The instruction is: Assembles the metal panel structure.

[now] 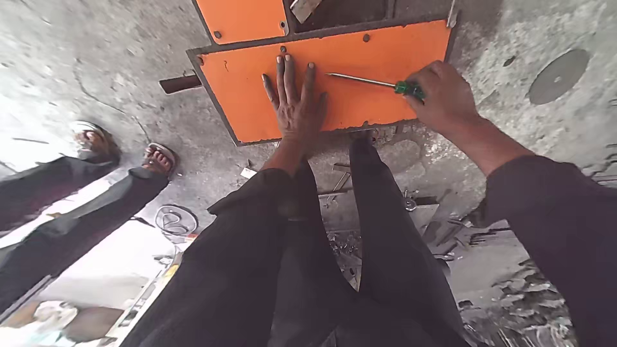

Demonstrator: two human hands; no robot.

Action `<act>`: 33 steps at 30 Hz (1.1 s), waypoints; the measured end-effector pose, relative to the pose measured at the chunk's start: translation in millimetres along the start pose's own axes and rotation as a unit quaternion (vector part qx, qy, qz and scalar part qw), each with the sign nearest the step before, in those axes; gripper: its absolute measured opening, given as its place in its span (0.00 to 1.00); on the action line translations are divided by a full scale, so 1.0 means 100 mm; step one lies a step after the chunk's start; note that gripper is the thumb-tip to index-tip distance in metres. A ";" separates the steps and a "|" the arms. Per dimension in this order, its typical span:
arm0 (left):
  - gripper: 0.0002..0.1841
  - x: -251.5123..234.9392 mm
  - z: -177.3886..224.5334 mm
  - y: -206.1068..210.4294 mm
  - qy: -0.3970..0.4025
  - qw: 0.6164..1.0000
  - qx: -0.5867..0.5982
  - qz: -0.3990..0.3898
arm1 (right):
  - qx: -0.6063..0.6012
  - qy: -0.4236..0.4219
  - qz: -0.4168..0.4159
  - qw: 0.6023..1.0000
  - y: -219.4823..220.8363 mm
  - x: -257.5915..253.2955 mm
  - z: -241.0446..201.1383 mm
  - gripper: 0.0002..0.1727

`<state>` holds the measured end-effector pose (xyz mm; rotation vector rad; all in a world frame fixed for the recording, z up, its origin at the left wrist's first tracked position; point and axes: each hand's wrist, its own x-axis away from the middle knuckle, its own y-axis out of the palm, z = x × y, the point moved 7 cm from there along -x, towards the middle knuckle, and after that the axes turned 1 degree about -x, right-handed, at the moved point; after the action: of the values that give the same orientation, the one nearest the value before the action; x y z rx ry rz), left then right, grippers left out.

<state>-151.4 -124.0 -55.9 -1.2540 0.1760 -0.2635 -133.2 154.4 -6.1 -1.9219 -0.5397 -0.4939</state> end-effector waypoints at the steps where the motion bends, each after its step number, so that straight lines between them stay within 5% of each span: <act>1: 0.27 0.02 0.02 -0.05 -0.013 0.999 0.039 -0.014 | -0.014 0.008 0.005 1.000 -0.06 0.17 -0.03 0.18; 4: 0.23 0.22 0.31 -0.22 -0.065 0.970 0.167 -0.162 | -0.030 0.039 0.044 0.998 -0.28 0.96 -0.19 0.21; 10: 0.15 0.49 0.94 0.04 0.002 0.941 0.278 -0.190 | -0.076 0.127 0.120 0.982 -0.38 1.92 -0.54 0.15; 16: 0.09 0.61 1.05 -0.06 0.063 0.936 0.281 -0.203 | -0.060 0.134 0.151 0.978 -0.31 1.88 -0.91 0.15; 23: 0.09 0.41 1.03 0.14 -0.052 0.935 0.288 -0.200 | -0.050 0.178 0.126 0.975 -0.38 1.73 -1.02 0.16; 33: 0.07 0.42 1.02 0.10 -0.038 0.942 0.269 -0.195 | -0.051 0.165 0.071 0.982 -0.38 1.60 -1.16 0.16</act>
<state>-82.4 -39.8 -33.8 -0.7406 -0.2081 -0.5639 -36.3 85.4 155.7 -1.9078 -0.1636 -0.7404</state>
